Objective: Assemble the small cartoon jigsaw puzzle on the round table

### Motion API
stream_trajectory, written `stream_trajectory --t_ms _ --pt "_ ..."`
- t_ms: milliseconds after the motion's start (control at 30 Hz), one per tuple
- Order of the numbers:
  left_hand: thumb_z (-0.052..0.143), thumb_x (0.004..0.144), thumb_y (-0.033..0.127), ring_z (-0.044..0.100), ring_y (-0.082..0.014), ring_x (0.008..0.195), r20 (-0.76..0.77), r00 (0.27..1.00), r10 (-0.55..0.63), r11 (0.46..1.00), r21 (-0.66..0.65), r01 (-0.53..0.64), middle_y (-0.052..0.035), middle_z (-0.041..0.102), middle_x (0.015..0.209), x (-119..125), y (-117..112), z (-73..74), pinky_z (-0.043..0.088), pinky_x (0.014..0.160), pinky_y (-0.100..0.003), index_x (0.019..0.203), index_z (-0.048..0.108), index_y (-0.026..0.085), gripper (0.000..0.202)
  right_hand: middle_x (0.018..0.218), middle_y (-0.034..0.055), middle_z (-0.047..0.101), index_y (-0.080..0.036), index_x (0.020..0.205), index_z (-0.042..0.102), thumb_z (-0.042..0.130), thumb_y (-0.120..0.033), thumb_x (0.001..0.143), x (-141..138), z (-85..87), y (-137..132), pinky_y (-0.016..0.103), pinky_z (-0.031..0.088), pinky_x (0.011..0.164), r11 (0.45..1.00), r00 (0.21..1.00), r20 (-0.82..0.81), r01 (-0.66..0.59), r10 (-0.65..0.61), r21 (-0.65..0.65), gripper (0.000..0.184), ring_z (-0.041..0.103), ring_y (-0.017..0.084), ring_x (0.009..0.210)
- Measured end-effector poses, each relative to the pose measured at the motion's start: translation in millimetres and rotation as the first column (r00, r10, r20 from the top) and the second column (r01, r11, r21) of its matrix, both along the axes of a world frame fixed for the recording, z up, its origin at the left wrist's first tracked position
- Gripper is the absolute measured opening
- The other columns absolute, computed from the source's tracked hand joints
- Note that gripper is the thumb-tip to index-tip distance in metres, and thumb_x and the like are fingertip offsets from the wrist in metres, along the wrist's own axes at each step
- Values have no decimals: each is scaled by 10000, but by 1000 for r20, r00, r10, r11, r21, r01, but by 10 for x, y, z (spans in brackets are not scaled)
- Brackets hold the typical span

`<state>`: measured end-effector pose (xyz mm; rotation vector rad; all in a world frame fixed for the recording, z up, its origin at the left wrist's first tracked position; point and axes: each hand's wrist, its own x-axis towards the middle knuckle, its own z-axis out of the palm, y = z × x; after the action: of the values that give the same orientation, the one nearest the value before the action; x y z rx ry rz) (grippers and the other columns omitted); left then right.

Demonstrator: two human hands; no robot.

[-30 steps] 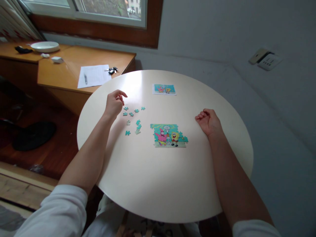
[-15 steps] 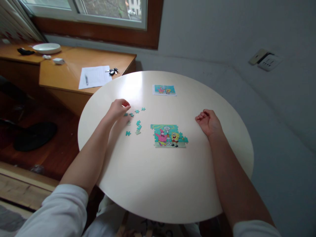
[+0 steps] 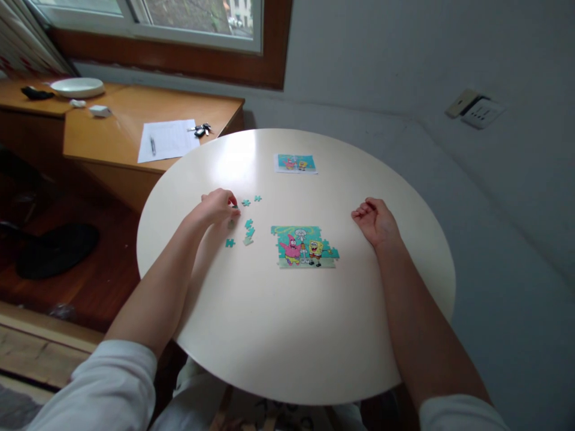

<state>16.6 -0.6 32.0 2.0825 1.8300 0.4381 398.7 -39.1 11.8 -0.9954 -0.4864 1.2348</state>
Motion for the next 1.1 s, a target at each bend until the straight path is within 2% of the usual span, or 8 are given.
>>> stream_trajectory --t_ms 167,367,467,567,733,833,967,1100 --pt "742 522 239 590 -232 684 49 999 7 999 35 -9 -29 631 671 27 -2 -9 447 712 -336 633 632 227 157 436 -83 418 -199 574 426 657 -181 733 -15 10 -3 162 434 452 1000 1000 1 18 -18 -18 281 404 51 412" --pt "658 553 171 545 -176 539 177 984 8 999 -48 0 -30 642 670 91 -62 13 403 530 -279 657 613 217 122 449 -79 442 -198 572 424 666 -203 733 -27 7 -3 158 428 462 1000 1000 24 17 -17 -16 291 408 46 415" --pt "652 557 159 539 -167 520 269 963 8 999 -34 1 -29 626 629 125 -95 39 398 516 -280 626 610 205 93 446 -79 442 -199 570 421 673 -206 728 -33 1 -3 161 426 459 1000 1000 27 16 -16 -7 297 409 49 416" --pt "660 595 181 557 -160 544 427 904 -33 999 -7 39 -34 624 617 205 -146 89 413 535 -285 633 620 194 57 445 -80 441 -201 571 418 682 -215 724 -34 -8 0 162 427 459 1000 999 29 17 -17 -4 305 408 51 419" --pt "679 625 173 583 -146 558 687 723 -72 993 -19 117 -25 605 566 463 -288 149 450 568 -287 643 621 182 62 451 -77 450 -204 573 416 686 -223 721 -49 -23 10 164 424 461 1000 998 60 23 -24 17 309 414 53 427" --pt "698 641 216 609 -150 583 766 639 -70 980 -67 188 -24 616 581 616 -369 127 467 587 -292 672 621 175 92 448 -70 465 -201 561 430 677 -203 712 -102 -21 7 162 406 444 998 990 136 43 -48 43 289 415 55 423" --pt "720 646 276 641 -173 627 787 613 -71 968 -95 234 -38 655 609 709 -420 74 485 614 -311 711 623 176 154 442 -72 480 -196 556 479 665 -184 692 -208 -19 -4 151 377 428 996 948 307 68 -84 63 230 404 46 409" --pt "723 645 281 665 -196 676 791 611 -31 971 -122 206 -45 679 623 716 -428 73 501 678 -341 736 620 174 175 414 -85 453 -199 545 487 633 -153 704 -299 -26 -7 146 323 401 987 883 442 133 -159 89 221 378 43 389"
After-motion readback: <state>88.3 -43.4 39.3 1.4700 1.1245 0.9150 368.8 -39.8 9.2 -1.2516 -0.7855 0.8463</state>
